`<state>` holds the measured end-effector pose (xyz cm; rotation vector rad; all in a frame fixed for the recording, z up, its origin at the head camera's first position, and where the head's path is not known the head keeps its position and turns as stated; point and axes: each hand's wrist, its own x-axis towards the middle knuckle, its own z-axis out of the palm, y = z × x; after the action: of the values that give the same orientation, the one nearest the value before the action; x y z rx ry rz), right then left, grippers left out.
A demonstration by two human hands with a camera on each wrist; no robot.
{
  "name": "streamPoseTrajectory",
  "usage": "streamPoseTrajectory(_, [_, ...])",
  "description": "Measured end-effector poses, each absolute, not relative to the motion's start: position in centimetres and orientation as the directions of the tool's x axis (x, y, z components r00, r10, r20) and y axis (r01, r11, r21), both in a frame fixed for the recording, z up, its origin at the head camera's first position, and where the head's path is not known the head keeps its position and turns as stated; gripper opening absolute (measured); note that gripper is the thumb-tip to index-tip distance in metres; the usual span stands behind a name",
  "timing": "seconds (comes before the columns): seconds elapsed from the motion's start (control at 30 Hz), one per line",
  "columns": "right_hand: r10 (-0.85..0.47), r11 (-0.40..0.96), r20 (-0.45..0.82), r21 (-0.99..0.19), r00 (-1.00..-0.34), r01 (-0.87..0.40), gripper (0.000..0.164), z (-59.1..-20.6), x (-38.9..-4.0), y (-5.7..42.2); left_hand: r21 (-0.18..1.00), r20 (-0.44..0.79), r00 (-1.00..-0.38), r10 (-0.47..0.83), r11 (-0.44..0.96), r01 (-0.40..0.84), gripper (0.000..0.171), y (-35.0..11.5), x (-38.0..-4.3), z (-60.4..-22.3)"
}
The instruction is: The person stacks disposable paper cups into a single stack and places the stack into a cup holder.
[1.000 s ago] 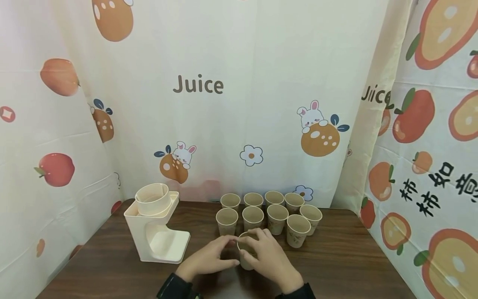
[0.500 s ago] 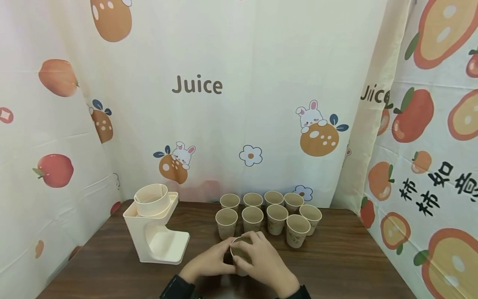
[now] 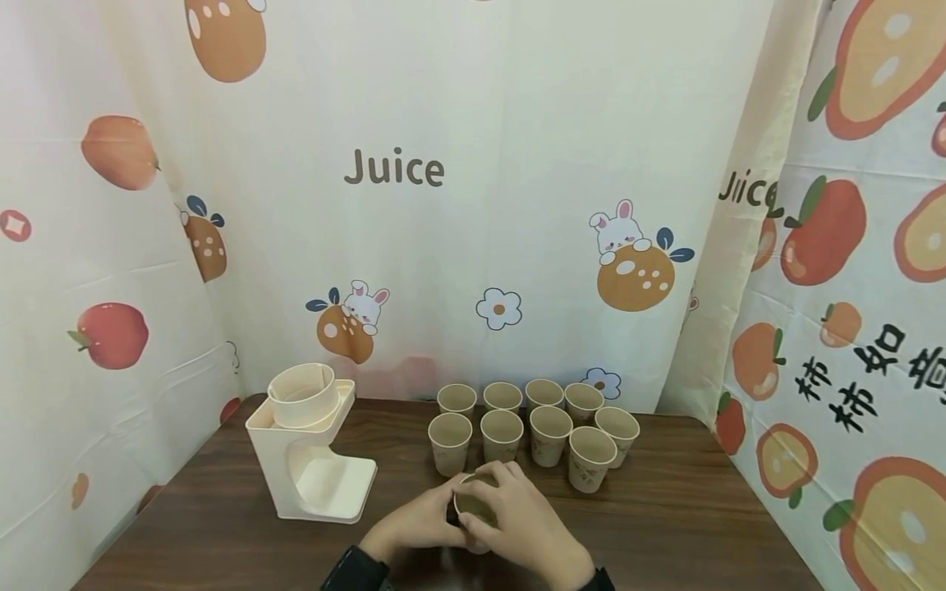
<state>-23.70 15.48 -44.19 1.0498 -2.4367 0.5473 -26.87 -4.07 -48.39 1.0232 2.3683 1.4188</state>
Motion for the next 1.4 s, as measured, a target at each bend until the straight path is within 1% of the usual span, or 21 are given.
streamPoseTrajectory(0.23, [-0.585, 0.610, 0.541, -0.198, -0.604, -0.768, 0.029, -44.0, -23.7, 15.2, 0.881, 0.165, -0.744, 0.648, 0.243, 0.407, 0.069, -4.0, -26.8, -48.5])
streamPoseTrajectory(0.43, [-0.574, 0.629, 0.537, -0.194, -0.618, -0.753, 0.029, -44.1, -24.0, 15.2, 0.924, 0.137, -0.749, 0.648, 0.189, 0.332, 0.069, -3.9, -26.7, -48.8])
streamPoseTrajectory(0.6, [-0.573, 0.627, 0.542, -0.193, -0.615, -0.755, 0.027, -44.0, -24.0, 15.2, 0.939, 0.140, -0.735, 0.663, 0.146, 0.311, 0.067, -3.9, -26.5, -48.9])
streamPoseTrajectory(0.73, [-0.569, 0.628, 0.554, -0.184, -0.608, -0.756, 0.025, -44.0, -24.2, 15.3, 0.936, 0.158, -0.728, 0.667, 0.133, 0.325, 0.068, -3.9, -26.6, -48.8])
streamPoseTrajectory(0.93, [-0.554, 0.653, 0.559, -0.168, -0.617, -0.739, 0.024, -44.2, -24.6, 15.6, 0.925, 0.188, -0.719, 0.669, 0.126, 0.359, 0.071, -3.8, -26.7, -48.7])
streamPoseTrajectory(1.13, [-0.520, 0.678, 0.594, -0.150, -0.614, -0.720, 0.024, -44.3, -25.4, 16.5, 0.921, 0.194, -0.723, 0.663, 0.131, 0.367, 0.066, -3.8, -26.6, -48.9])
streamPoseTrajectory(1.3, [-0.461, 0.728, 0.606, -0.160, -0.648, -0.667, 0.026, -44.1, -26.1, 18.0, 0.921, 0.213, -0.704, 0.677, 0.102, 0.377, 0.066, -3.8, -26.7, -48.8])
streamPoseTrajectory(1.4, [-0.426, 0.745, 0.627, -0.166, -0.652, -0.646, 0.027, -43.9, -26.5, 19.1, 0.916, 0.225, -0.705, 0.672, 0.100, 0.388, 0.065, -3.9, -26.6, -48.8])
